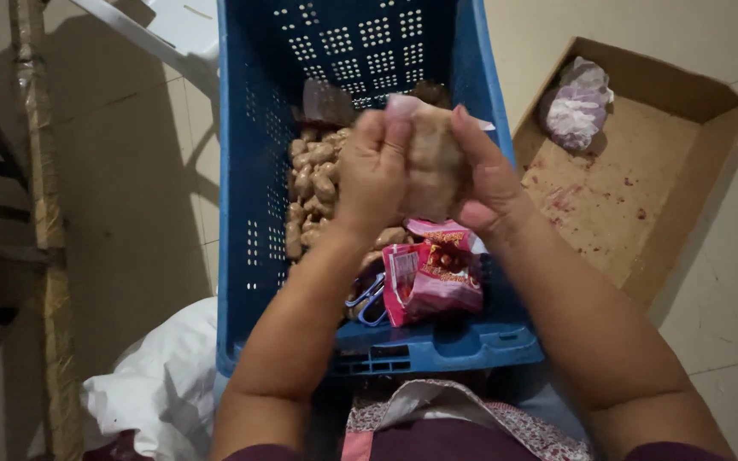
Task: Bagging ginger roots from a blue crate into individual plastic bags
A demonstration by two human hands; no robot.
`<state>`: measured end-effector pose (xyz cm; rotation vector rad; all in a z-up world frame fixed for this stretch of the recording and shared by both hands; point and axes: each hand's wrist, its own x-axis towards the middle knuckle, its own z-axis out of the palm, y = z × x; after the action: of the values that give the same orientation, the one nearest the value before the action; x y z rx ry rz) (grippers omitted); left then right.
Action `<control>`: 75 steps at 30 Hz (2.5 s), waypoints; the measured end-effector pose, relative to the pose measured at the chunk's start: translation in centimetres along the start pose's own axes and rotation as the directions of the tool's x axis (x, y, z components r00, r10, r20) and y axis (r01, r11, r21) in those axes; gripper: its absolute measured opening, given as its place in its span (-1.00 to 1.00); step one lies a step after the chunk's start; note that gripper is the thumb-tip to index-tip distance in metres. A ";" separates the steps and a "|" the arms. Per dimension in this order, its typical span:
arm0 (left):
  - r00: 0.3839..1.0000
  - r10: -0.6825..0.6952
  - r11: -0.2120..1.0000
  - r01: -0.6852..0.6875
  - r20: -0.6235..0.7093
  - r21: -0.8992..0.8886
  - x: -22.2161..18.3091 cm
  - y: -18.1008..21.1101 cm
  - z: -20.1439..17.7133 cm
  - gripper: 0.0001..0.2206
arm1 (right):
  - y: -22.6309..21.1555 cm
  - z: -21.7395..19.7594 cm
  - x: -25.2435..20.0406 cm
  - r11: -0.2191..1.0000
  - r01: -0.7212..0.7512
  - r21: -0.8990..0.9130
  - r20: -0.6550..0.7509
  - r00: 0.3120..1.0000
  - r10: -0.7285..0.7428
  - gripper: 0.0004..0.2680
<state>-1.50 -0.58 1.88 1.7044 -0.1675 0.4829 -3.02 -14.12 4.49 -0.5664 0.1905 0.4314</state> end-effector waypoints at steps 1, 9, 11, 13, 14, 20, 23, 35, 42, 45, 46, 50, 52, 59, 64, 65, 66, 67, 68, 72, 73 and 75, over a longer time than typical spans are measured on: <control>1.000 -0.001 1.000 0.001 -0.004 0.000 0.3 -0.4 -0.4 -0.75 | 0.3 -0.4 0.5 1.000 -0.003 -0.002 0.001 1.000 0.003 -0.69; 0.996 -0.003 1.000 0.002 -0.091 -0.013 -0.4 -3.5 1.7 -0.81 | 1.5 -3.3 2.1 0.994 0.086 -0.065 -0.078 0.993 -0.091 -0.87; 0.996 -0.022 1.000 0.022 -0.081 -0.009 0.0 -4.4 1.6 -0.80 | 0.9 -2.5 1.7 0.994 0.049 -0.096 -0.079 0.995 -0.056 -0.88; 0.997 -0.042 0.999 0.042 -0.058 -0.003 0.7 -1.6 1.1 -0.80 | 0.0 -2.0 1.6 0.993 0.019 -0.118 -0.087 0.996 -0.030 -0.90; 0.985 -0.114 0.993 0.111 -0.127 -0.034 1.0 1.6 0.7 -0.79 | -0.6 -1.9 1.7 0.963 0.090 -0.253 0.086 0.994 -0.071 -0.68; 0.986 -0.134 0.991 0.133 -0.102 -0.023 8.5 3.8 -8.1 -0.81 | -2.5 -5.2 5.6 0.772 0.139 -0.620 -0.135 0.950 -0.280 -0.48; 0.974 -0.110 0.990 0.125 -0.197 0.065 11.3 -1.8 -10.0 -0.72 | -2.2 -5.9 6.0 0.729 0.189 -0.658 -0.149 0.916 -0.372 -0.75; 0.995 0.012 0.826 0.045 -0.097 0.562 19.3 -24.2 -6.2 -0.76 | -2.7 -5.3 4.8 0.794 0.336 -0.507 -0.208 0.846 -0.491 -0.92; 0.858 -0.493 0.593 0.453 -0.145 0.666 19.9 -31.9 -6.4 -0.63 | -2.5 -5.2 4.6 0.825 0.344 -0.448 -0.237 0.844 -0.481 -0.93; 0.824 -0.566 0.491 0.369 -0.032 0.789 16.5 -28.3 -6.8 -0.69 | -2.7 -4.8 4.4 0.825 0.344 -0.449 -0.216 0.854 -0.474 -0.94; 0.822 -0.569 0.489 0.370 -0.033 0.790 16.5 -29.0 -6.6 -0.69 | -2.7 -4.9 4.5 0.826 0.341 -0.448 -0.218 0.855 -0.471 -0.94; 0.850 -0.504 0.473 0.121 0.156 0.873 16.2 -29.5 -4.3 -0.71 | -2.7 -5.1 4.6 0.821 0.353 -0.449 -0.199 0.856 -0.477 -0.93; 0.826 -0.505 0.499 0.043 0.250 0.865 15.3 -26.0 -1.9 -0.71 | -2.9 -5.0 4.5 0.818 0.357 -0.451 -0.175 0.864 -0.473 -0.91; 0.439 -0.651 0.645 -0.110 0.620 0.756 9.6 -14.1 2.9 -0.47 | -2.8 -5.7 5.4 0.847 0.326 -0.421 -0.186 0.882 -0.432 -0.82; 0.539 -0.597 0.675 -0.064 0.595 0.735 7.4 -24.2 3.5 -0.63 | -2.5 -6.3 6.2 0.851 0.291 -0.436 -0.205 0.890 -0.408 -0.84; 0.587 -0.591 0.674 -0.017 0.553 0.738 7.1 -25.7 3.4 -0.70 | -2.3 -6.3 6.3 0.822 0.299 -0.484 -0.184 0.884 -0.431 -0.84; 0.634 -0.584 0.674 0.030 0.507 0.739 6.9 -27.2 3.1 -0.77 | -2.1 -6.2 6.4 0.790 0.308 -0.530 -0.162 0.878 -0.451 -0.85; 0.635 -0.584 0.669 0.023 0.506 0.743 6.9 -24.8 2.6 -0.77 | -1.9 -6.5 6.6 0.793 0.313 -0.523 -0.161 0.877 -0.453 -0.85; 0.640 -0.579 0.672 0.025 0.504 0.740 7.0 -22.4 2.1 -0.77 | -1.7 -6.7 6.9 0.746 0.333 -0.576 -0.117 0.870 -0.479 -0.85; 0.671 -0.461 0.799 0.030 0.581 0.600 6.7 -15.9 0.2 -0.84 | -2.0 -7.8 7.4 0.208 0.318 -0.925 0.204 0.878 -0.434 -0.76; 0.674 -0.459 0.798 0.025 0.579 0.602 6.6 -15.1 -0.2 -0.84 | -1.3 -8.9 8.1 0.208 0.325 -0.923 0.209 0.875 -0.436 -0.76; 0.645 -0.428 0.764 -0.115 0.633 0.634 6.3 -13.8 -1.2 -0.85 | 0.0 -11.0 9.7 -0.505 0.465 -0.727 0.638 0.729 -0.247 -0.60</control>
<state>9.05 4.24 -7.93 2.4993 -0.4888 -0.4348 5.02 -16.96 -7.46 -2.3381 -0.7471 -0.3697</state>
